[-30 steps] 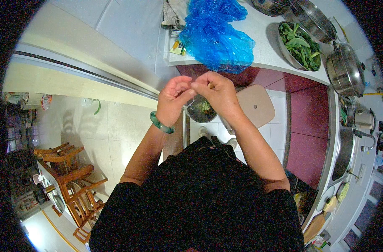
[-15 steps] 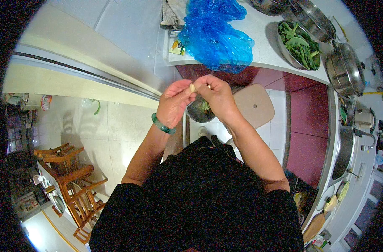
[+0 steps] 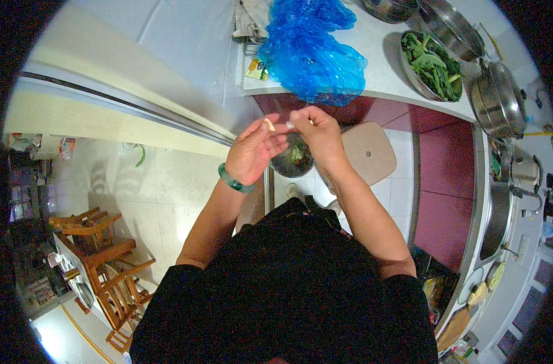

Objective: The person retrieves garlic from a drawer, peels several cloves by hand, and then uses a cleaver to crush and mince the garlic on a wooden cutting board. The minced garlic remains on the board at the end of the clip.

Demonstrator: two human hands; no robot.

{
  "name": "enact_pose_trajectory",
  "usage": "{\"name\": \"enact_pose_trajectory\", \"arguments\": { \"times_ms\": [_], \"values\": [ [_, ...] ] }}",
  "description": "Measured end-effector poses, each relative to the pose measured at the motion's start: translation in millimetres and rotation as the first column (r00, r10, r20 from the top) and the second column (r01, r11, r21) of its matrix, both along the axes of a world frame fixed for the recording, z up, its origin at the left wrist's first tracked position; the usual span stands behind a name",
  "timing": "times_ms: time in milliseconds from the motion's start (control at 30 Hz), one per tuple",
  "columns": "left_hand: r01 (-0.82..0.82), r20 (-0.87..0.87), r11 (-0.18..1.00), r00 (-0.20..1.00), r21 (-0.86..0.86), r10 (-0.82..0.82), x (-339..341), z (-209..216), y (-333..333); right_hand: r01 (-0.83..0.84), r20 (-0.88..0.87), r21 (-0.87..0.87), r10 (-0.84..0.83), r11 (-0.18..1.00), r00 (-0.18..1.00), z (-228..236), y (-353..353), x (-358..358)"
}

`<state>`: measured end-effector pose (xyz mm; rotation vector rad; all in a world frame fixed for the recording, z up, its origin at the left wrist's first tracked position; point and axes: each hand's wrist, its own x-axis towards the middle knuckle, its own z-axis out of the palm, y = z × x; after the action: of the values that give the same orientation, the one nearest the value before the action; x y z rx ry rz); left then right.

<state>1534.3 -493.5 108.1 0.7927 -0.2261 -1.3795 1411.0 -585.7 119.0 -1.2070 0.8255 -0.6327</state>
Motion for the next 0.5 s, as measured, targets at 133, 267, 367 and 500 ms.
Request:
{"name": "enact_pose_trajectory", "arguments": {
  "times_ms": [133, 267, 367, 500],
  "values": [
    [-0.047, -0.042, 0.998, 0.998, -0.048, 0.045, 8, -21, 4, -0.046, -0.016, 0.122, 0.048, 0.992, 0.999, -21, -9, -2],
    [0.088, -0.269, 0.941, 0.946, -0.326, -0.182, 31, -42, 13, -0.143, 0.266, 0.53, -0.004, 0.836, 0.964, -21, -16, -7],
    [0.062, -0.146, 0.973, 0.985, -0.223, -0.096, 31, -34, 14, -0.136, 0.289, 0.609, -0.06, 0.781, 0.955, -6, -14, -3],
    [-0.102, 0.044, 0.994, 0.994, 0.041, 0.1, 16, 5, 8, -0.275, 0.415, 0.515, 0.044, 0.812, 0.909, -8, -15, -5]
  ]
}}
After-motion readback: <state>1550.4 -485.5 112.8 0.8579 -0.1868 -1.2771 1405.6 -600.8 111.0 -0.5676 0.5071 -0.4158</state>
